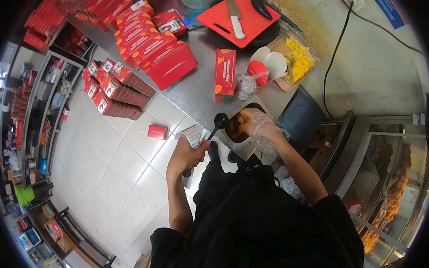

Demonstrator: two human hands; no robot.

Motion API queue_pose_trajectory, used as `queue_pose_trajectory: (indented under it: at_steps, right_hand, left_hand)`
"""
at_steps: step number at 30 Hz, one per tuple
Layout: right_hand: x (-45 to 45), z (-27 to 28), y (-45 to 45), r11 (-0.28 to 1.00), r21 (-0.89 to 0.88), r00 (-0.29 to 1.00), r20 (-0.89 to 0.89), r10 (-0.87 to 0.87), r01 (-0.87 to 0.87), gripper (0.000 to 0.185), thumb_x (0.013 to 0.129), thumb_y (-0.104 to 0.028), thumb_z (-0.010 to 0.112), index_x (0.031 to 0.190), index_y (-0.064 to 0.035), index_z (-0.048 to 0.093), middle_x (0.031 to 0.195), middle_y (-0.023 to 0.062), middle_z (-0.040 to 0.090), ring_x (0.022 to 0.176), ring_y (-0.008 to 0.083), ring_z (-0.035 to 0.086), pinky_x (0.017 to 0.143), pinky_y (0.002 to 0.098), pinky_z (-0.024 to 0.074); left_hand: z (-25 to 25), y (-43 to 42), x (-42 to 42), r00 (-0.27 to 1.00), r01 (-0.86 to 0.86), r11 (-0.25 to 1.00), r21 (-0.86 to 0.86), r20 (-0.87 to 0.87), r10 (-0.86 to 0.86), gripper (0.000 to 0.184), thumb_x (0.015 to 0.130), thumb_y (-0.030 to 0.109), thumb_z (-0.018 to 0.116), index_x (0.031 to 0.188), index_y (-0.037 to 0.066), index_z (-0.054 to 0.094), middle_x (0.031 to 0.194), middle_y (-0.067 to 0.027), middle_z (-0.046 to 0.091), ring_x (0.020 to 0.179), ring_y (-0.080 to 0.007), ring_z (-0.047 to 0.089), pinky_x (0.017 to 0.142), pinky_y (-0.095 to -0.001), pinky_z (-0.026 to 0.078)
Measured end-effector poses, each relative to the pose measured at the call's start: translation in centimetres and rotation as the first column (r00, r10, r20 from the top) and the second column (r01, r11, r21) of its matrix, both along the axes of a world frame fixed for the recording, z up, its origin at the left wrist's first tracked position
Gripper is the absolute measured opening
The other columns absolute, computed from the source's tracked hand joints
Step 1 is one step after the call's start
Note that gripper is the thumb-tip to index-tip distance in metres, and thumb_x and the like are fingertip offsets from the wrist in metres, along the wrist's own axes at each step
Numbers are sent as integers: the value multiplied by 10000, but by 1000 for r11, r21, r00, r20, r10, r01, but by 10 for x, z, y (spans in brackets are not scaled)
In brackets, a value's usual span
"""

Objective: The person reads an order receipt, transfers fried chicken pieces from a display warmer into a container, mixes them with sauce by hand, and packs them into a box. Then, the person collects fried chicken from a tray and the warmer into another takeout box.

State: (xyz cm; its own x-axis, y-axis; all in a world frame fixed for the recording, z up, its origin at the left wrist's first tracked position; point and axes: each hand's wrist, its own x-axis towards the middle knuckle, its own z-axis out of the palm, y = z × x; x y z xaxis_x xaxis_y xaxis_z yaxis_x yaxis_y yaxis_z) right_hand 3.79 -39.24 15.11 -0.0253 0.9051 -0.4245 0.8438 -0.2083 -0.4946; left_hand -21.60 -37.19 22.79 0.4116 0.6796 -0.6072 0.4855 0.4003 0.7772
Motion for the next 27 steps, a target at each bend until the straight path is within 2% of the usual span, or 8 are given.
queue_pose_trajectory:
  at_steps: [4, 7, 11, 14, 17, 20, 23, 27]
  right_hand:
    - [-1, -11, 5, 973, -201, 988, 80, 131, -113, 386, 701, -216, 574, 1055, -68, 533, 1076, 165, 542, 1080, 348, 446, 828, 379, 419]
    - [-25, -44, -8, 949, -78, 812, 500, 302, -305, 422, 706, -225, 584, 1099, -82, 524, 1118, 157, 524, 1142, 321, 426, 820, 401, 433]
    - [-53, -17, 11, 975, -221, 809, 579, 104, 33, 472, 706, -275, 592, 1140, -99, 526, 1186, 179, 495, 1183, 253, 409, 859, 406, 428]
    - [-45, -13, 26, 949, -260, 900, 434, -48, 176, 396, 702, -285, 598, 1045, -85, 593, 1088, 150, 567, 1038, 235, 533, 797, 389, 460]
    - [-23, -62, 18, 985, -121, 892, 422, 164, -124, 303, 689, -280, 610, 916, -82, 642, 958, 127, 612, 846, 252, 612, 706, 383, 491]
    - [1, -145, 4, 952, 163, 893, 417, 172, -259, 264, 695, -267, 585, 866, -78, 650, 923, 133, 609, 792, 278, 616, 676, 375, 498]
    - [-22, -5, 21, 966, -223, 943, 272, 194, -134, 342, 672, -250, 607, 957, -63, 619, 935, 160, 595, 904, 284, 575, 756, 357, 472]
    - [0, 32, 20, 976, -88, 975, -111, 191, -201, 520, 618, -185, 683, 1093, -35, 530, 945, 150, 584, 942, 254, 554, 824, 331, 436]
  left_hand:
    - [-3, 0, -5, 999, -39, 999, -3, 2, 39, 167, 783, 166, 596, 795, 45, 482, 639, -22, 554, 451, -61, 466, 356, -208, 342]
    - [1, -2, -3, 996, -85, 996, -18, 1, 85, 179, 786, 183, 594, 736, 29, 519, 544, -17, 504, 418, -69, 448, 366, -220, 337]
    - [-1, -3, 4, 991, -121, 993, -14, 52, 122, 198, 792, 194, 590, 712, 23, 531, 496, -12, 481, 401, -70, 440, 366, -221, 333]
    - [-1, -1, 6, 997, -67, 998, -10, 30, 68, 195, 794, 193, 587, 711, 27, 526, 497, -11, 484, 398, -66, 435, 363, -218, 329]
    - [5, -3, 9, 998, -60, 998, 6, 32, 60, 197, 797, 195, 583, 702, 31, 530, 493, -11, 480, 394, -63, 430, 361, -216, 324]
    - [7, -5, 6, 999, -51, 998, 21, 19, 50, 205, 799, 202, 581, 693, 33, 534, 489, -11, 477, 397, -60, 430, 362, -214, 321]
    - [13, -4, 7, 999, -43, 999, -9, 7, 43, 209, 802, 207, 578, 689, 35, 540, 486, -8, 475, 397, -58, 427, 361, -212, 317]
    - [9, -5, 7, 996, -85, 996, -13, 22, 85, 210, 802, 213, 585, 696, 37, 544, 485, -4, 470, 393, -57, 420, 359, -213, 312]
